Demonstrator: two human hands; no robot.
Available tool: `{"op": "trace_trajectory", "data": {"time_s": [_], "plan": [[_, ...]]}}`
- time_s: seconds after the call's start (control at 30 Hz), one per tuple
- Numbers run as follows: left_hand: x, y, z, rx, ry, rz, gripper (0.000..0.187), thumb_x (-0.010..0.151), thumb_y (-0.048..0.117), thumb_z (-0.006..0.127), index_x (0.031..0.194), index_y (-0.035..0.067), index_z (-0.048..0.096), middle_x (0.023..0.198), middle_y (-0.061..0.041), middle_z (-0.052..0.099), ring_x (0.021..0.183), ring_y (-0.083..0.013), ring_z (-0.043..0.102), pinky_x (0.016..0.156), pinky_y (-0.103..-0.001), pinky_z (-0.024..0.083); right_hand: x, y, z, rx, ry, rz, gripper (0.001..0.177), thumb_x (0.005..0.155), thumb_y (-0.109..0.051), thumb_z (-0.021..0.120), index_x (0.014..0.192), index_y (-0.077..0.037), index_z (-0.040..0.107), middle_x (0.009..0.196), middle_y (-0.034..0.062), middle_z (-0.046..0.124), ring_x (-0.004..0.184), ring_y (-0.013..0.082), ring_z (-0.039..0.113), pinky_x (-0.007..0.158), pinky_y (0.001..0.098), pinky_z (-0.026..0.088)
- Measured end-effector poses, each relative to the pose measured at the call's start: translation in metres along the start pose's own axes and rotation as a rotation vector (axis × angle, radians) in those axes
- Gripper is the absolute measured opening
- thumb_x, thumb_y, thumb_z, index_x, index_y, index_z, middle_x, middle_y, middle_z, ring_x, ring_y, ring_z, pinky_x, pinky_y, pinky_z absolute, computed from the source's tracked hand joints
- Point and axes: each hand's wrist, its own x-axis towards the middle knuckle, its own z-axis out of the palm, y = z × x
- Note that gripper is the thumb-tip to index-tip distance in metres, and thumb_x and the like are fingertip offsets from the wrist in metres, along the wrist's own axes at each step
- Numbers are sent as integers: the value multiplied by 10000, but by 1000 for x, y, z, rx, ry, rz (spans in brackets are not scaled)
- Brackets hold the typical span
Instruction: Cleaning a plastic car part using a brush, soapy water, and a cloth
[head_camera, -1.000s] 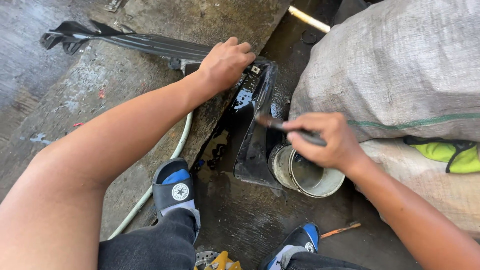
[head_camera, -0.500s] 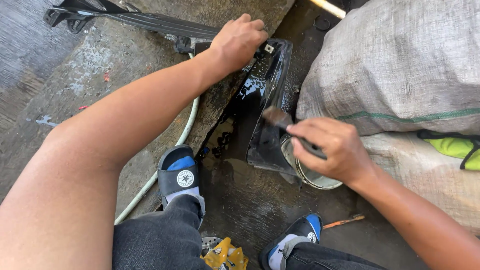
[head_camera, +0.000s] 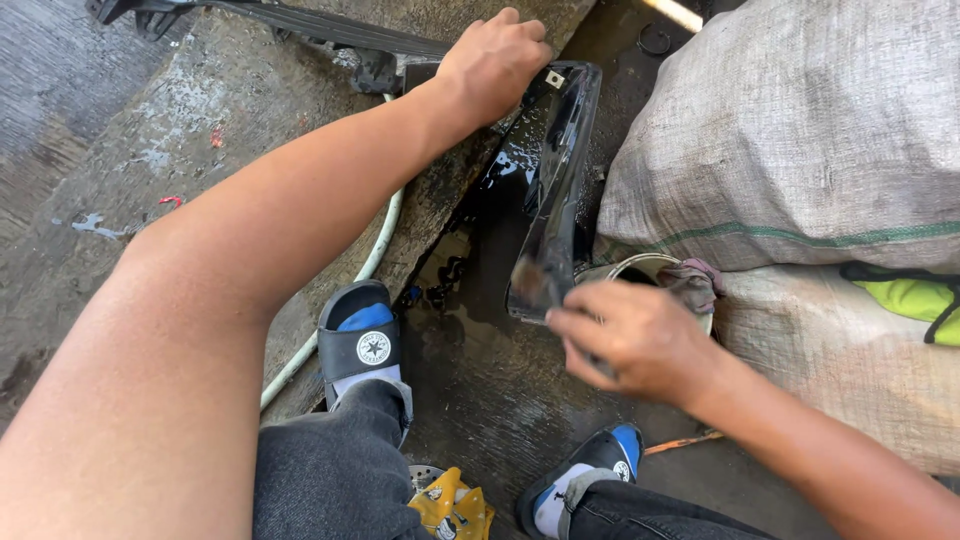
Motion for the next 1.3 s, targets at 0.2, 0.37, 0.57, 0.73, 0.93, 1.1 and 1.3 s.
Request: {"op": "trace_trajectory", "data": {"time_s": [0.2,0.37,0.57,0.73,0.93,1.1,1.3], "plan": [[1,-1,7,-38,101,36,157,902,-23,617,907,55,754,986,-71,686,839,-293,666,747,-454,590,-3,-1,-2,35,-51,-32,185,813,-120,733,989,-81,774,982,72,754,718,140,670,619,239,560],[2,-3,5,-10,74,46,130,868,-22,648,888,48,755,1012,-89,685,860,-300,628,735,-436,615,-12,2,-7,191,-279,-43,265,758,-178,739,1012,-105,723,1037,64,676,771,254,652,661,357,535],[0,-4,7,-27,209,83,136,871,-8,640,865,62,756,969,-70,692,782,-293,684,735,-442,578,2,7,-29,198,-155,53,213,758,-112,745,970,-99,773,970,35,719,733,192,666,663,307,544],[-1,-2,4,-26,64,41,166,899,-37,609,912,45,754,1026,-87,682,897,-317,632,765,-455,597,-5,20,-28,300,-368,122,265,725,-191,744,976,-136,808,961,2,748,728,193,703,662,322,570],[-1,0,1,-11,104,51,154,891,-37,631,914,50,757,989,-83,695,855,-290,669,762,-435,586,5,18,-29,352,11,288,191,757,-20,740,939,-35,795,975,71,774,643,135,672,573,240,542],[0,-3,3,-6,150,64,146,882,-29,639,887,58,756,959,-80,706,804,-277,692,755,-424,580,3,27,-29,409,-107,211,216,739,-39,734,941,-47,810,1047,75,763,558,111,643,474,213,536],[-1,-2,5,-33,144,57,170,911,-46,608,865,40,747,927,-87,718,679,-244,677,698,-389,601,10,45,-31,480,-44,366,205,731,15,710,900,-41,811,1027,71,768,484,76,537,425,206,399]]}}
